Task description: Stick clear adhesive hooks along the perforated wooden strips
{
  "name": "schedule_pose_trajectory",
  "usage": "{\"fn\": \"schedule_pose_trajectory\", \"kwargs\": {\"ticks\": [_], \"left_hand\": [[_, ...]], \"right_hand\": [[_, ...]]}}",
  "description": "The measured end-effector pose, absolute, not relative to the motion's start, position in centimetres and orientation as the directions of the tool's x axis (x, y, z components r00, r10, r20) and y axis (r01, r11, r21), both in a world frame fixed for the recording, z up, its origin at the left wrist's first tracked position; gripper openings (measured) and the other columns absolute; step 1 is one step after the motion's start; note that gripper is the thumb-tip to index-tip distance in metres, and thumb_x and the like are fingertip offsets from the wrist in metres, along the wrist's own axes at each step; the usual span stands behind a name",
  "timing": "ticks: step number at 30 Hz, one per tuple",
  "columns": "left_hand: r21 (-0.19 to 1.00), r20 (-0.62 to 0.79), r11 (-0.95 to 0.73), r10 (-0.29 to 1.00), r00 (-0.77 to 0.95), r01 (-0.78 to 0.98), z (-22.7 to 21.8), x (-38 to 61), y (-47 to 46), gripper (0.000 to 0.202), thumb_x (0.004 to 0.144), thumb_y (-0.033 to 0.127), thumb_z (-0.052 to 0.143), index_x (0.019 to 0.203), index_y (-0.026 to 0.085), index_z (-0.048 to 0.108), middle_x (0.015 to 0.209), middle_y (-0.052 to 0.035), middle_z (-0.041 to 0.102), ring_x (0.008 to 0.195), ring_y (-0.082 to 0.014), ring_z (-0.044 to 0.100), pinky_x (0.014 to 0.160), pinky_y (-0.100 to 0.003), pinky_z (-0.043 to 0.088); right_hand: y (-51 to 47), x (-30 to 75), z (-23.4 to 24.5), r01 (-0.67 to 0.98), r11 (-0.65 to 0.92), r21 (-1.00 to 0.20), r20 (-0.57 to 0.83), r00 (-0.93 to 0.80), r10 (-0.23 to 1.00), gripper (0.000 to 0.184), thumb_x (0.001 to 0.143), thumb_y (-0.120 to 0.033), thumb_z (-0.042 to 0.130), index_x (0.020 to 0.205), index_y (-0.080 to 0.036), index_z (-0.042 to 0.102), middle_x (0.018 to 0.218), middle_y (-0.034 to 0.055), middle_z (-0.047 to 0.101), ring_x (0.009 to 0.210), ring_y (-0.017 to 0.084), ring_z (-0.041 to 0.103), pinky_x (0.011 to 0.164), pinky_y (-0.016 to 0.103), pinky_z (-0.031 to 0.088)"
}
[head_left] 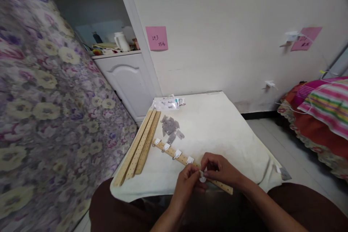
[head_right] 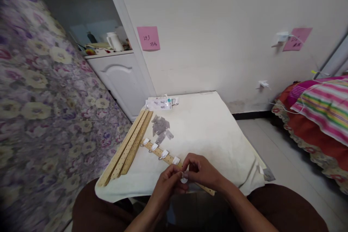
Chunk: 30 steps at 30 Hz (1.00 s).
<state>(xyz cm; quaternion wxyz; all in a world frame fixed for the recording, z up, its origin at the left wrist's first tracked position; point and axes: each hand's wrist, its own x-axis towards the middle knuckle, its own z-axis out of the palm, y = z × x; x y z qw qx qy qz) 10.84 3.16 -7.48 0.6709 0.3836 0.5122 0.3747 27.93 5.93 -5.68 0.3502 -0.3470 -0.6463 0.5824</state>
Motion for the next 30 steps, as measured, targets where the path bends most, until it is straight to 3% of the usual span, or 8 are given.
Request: {"fn": "schedule_pose_trajectory", "kwargs": {"ticks": [5, 11, 16, 21, 24, 27, 30], "left_hand": [[0.916, -0.354, 0.378, 0.920, 0.171, -0.135, -7.6, 10.6, 3.3, 0.028, 0.071, 0.041, 0.064, 0.074, 0.020, 0.047, 0.054, 0.0073, 0.057, 0.049, -0.0116, 0.058, 0.048, -0.021, 0.044], [0.940, -0.303, 0.327, 0.931, 0.204, -0.097, -7.6, 10.8, 3.1, 0.028, 0.076, 0.043, 0.061, 0.077, 0.018, 0.049, 0.060, 0.0046, 0.060, 0.052, -0.0113, 0.058, 0.049, -0.021, 0.044], [0.977, -0.194, 0.209, 0.956, 0.218, -0.047, -7.2, 11.8, 3.0, 0.026, 0.078, 0.041, 0.060, 0.076, 0.016, 0.052, 0.061, 0.0041, 0.058, 0.051, -0.0088, 0.054, 0.049, -0.020, 0.042], [0.970, -0.206, 0.231, 0.950, 0.236, -0.080, -7.2, 12.3, 2.5, 0.026, 0.078, 0.042, 0.059, 0.082, 0.018, 0.051, 0.067, 0.0037, 0.061, 0.055, -0.0101, 0.059, 0.051, -0.020, 0.043], [0.941, -0.309, 0.336, 0.904, 0.295, -0.043, -8.5, 12.4, 1.6, 0.029, 0.076, 0.044, 0.058, 0.083, 0.017, 0.052, 0.064, 0.0036, 0.061, 0.047, -0.0097, 0.057, 0.045, -0.020, 0.039], [0.826, -0.507, 0.564, 0.751, 0.423, -0.012, -10.5, 13.0, 0.4, 0.034, 0.069, 0.044, 0.061, 0.087, 0.016, 0.053, 0.063, 0.0021, 0.063, 0.043, -0.0103, 0.056, 0.041, -0.020, 0.036], [0.753, -0.553, 0.657, 0.665, 0.502, -0.039, -12.3, 14.1, -0.1, 0.043, 0.063, 0.048, 0.064, 0.089, 0.015, 0.054, 0.063, 0.0004, 0.064, 0.044, -0.0114, 0.058, 0.043, -0.021, 0.038]], "right_hand": [[5.6, 27.8, -5.5, 0.024, 0.096, -0.995, 0.066, -0.561, 0.826, 0.018, 0.069, -0.030, 0.072, 0.077, -0.018, 0.061, 0.065, -0.0037, 0.051, 0.057, 0.009, 0.041, 0.052, 0.021, 0.031], [6.5, 28.6, -6.9, 0.103, 0.037, -0.994, -0.006, -0.397, 0.918, 0.020, 0.076, -0.035, 0.066, 0.079, -0.017, 0.059, 0.061, -0.0039, 0.052, 0.054, 0.008, 0.043, 0.050, 0.021, 0.031], [6.1, 28.5, -7.2, 0.026, -0.104, -0.994, -0.104, -0.487, 0.867, 0.029, 0.072, -0.041, 0.069, 0.082, -0.017, 0.056, 0.061, -0.0041, 0.056, 0.050, 0.009, 0.049, 0.046, 0.020, 0.035], [6.3, 30.2, -7.4, -0.021, -0.138, -0.990, -0.114, -0.451, 0.885, 0.026, 0.071, -0.037, 0.070, 0.084, -0.016, 0.059, 0.062, -0.0044, 0.056, 0.049, 0.007, 0.047, 0.046, 0.019, 0.035], [6.4, 32.1, -8.3, -0.004, -0.151, -0.989, -0.140, -0.353, 0.925, 0.025, 0.070, -0.036, 0.069, 0.082, -0.016, 0.060, 0.058, -0.0053, 0.053, 0.046, 0.006, 0.045, 0.045, 0.019, 0.033], [6.0, 33.3, -9.2, 0.008, -0.183, -0.983, -0.179, -0.260, 0.949, 0.024, 0.070, -0.036, 0.068, 0.077, -0.016, 0.059, 0.054, -0.0061, 0.051, 0.045, 0.007, 0.046, 0.044, 0.020, 0.033], [5.5, 33.6, -9.6, 0.005, -0.215, -0.977, -0.211, -0.216, 0.953, 0.025, 0.069, -0.038, 0.068, 0.075, -0.017, 0.057, 0.054, -0.0061, 0.052, 0.044, 0.007, 0.047, 0.046, 0.020, 0.036]]}}
